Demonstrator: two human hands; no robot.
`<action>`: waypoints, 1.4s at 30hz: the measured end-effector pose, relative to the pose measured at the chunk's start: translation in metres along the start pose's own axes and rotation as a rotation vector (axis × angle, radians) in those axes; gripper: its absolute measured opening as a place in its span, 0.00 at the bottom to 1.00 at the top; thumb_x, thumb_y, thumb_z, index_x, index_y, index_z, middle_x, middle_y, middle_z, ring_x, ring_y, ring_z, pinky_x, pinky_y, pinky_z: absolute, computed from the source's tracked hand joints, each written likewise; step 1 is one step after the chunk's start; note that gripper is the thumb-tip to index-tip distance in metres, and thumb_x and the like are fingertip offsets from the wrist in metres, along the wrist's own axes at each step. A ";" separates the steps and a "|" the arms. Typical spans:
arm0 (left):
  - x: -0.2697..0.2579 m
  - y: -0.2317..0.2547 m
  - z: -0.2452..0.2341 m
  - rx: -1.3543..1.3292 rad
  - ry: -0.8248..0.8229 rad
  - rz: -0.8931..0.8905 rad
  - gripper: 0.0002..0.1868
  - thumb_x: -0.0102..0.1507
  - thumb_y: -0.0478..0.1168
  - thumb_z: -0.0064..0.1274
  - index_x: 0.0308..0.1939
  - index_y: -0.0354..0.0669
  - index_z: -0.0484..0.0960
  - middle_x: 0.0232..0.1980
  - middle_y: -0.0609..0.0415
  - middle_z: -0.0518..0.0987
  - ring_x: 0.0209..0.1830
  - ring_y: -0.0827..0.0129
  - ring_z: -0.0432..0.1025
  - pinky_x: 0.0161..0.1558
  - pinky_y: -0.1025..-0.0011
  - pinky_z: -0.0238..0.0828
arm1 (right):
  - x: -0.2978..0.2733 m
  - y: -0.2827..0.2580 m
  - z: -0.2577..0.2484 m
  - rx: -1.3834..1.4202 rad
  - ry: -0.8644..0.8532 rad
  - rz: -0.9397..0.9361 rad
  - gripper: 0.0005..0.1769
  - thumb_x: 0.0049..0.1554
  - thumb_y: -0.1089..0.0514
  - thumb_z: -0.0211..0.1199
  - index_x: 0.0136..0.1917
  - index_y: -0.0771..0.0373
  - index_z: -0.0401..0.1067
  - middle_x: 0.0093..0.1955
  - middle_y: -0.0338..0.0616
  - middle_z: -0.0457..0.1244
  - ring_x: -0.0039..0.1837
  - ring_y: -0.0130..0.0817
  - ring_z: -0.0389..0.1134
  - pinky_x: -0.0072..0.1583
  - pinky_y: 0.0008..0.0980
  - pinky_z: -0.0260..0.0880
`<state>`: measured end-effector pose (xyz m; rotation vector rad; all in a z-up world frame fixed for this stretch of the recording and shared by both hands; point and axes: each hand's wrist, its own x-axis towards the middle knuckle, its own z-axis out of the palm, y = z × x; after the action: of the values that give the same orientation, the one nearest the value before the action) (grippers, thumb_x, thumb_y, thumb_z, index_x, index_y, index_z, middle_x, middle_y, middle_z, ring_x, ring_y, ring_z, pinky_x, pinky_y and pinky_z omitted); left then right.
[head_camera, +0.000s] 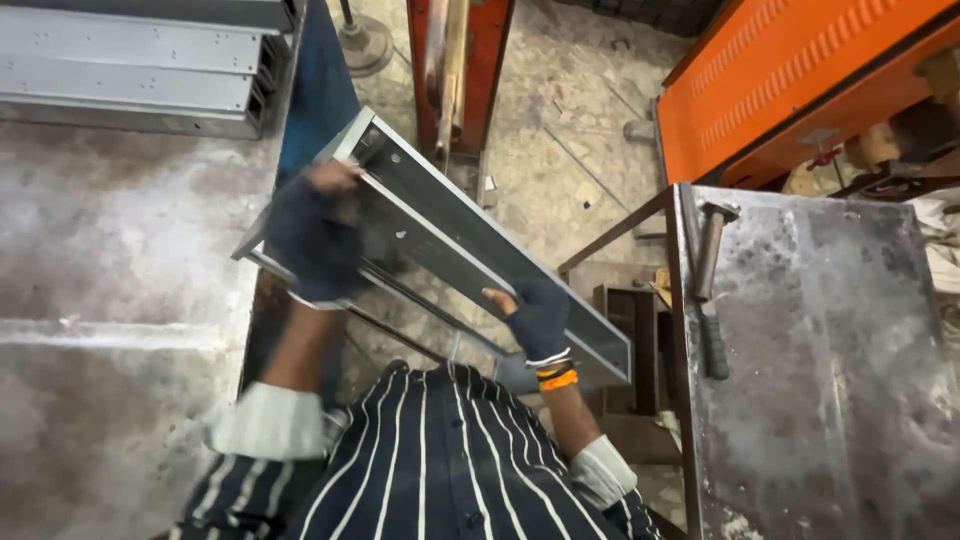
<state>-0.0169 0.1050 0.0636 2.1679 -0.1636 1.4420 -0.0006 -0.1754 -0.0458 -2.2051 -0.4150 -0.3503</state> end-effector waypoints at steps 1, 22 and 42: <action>-0.003 -0.024 0.000 -0.001 -0.006 -0.008 0.07 0.72 0.32 0.48 0.49 0.39 0.82 0.50 0.46 0.84 0.53 0.55 0.80 0.54 0.61 0.75 | -0.001 -0.001 -0.006 -0.003 -0.007 0.007 0.29 0.45 0.47 0.79 0.21 0.66 0.65 0.21 0.51 0.53 0.25 0.43 0.52 0.33 0.42 0.53; -0.033 0.006 -0.014 -0.618 -0.543 -1.054 0.20 0.73 0.50 0.48 0.36 0.38 0.82 0.31 0.59 0.79 0.32 0.77 0.70 0.39 0.74 0.65 | 0.014 0.034 -0.019 0.125 -0.679 -0.143 0.31 0.46 0.43 0.75 0.54 0.69 0.78 0.48 0.55 0.72 0.49 0.44 0.74 0.52 0.40 0.73; -0.043 0.010 0.003 -0.260 -0.122 -1.064 0.23 0.75 0.52 0.46 0.34 0.37 0.79 0.30 0.59 0.75 0.30 0.77 0.65 0.35 0.73 0.61 | 0.038 -0.050 0.021 0.305 -0.257 -0.299 0.66 0.39 0.47 0.85 0.79 0.66 0.49 0.75 0.65 0.54 0.77 0.62 0.56 0.74 0.49 0.60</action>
<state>-0.0362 0.0873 0.0283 1.6580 0.6340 0.6223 0.0155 -0.1221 -0.0091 -1.8937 -0.8841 -0.1472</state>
